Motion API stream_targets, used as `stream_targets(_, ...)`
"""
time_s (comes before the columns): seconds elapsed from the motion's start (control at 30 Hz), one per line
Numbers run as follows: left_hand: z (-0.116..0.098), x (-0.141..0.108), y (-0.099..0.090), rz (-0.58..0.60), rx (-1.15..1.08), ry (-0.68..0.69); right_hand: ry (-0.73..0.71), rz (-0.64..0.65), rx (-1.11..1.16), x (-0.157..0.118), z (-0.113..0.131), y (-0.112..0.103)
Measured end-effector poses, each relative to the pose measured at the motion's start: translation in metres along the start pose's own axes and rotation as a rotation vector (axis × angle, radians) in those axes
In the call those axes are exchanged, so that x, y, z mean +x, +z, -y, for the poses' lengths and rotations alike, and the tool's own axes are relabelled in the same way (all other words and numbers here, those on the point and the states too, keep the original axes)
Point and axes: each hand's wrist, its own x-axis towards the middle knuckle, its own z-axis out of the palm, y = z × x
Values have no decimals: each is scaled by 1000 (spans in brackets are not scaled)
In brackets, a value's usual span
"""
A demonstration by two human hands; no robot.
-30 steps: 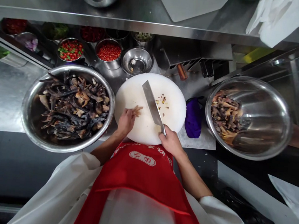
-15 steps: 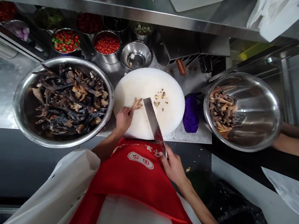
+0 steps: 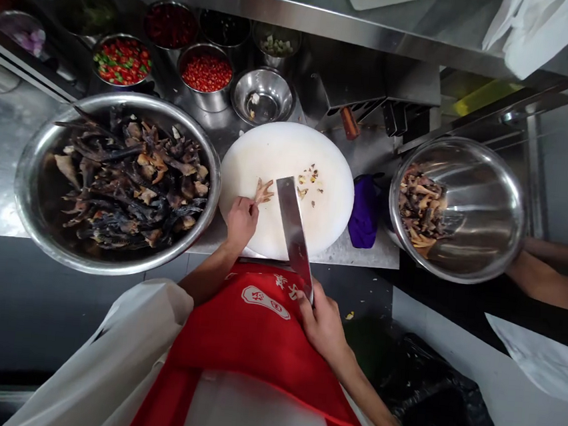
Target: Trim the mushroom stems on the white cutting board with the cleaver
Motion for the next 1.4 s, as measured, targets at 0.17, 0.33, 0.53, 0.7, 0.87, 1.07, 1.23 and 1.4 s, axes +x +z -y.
stream_targets(0.17,1,0,-1,-15,-9,22,41,118,-54,20,-4,7)
stream_targets(0.33,0,0,-1,-13,-25,3,40,82,-21,8,6,-8)
stream_targets(0.53,1,1,-1,17,-54,-28,65,104,-90,14,1,8)
stream_targets(0.7,3,2,-1,-5,-64,6,105,135,48,28,-5,12)
stream_targets(0.87,0,5,-5,120,1,-25,407,239,727,36,-3,15)
stream_targets(1.07,-6,14,-16,324,113,-125,396,146,904,52,-2,12)
stream_targets(1.23,-5,18,-16,328,62,-146,448,249,944,40,-10,-1)
stream_targets(1.4,-6,18,-16,329,90,-112,463,303,920,42,-20,-10)
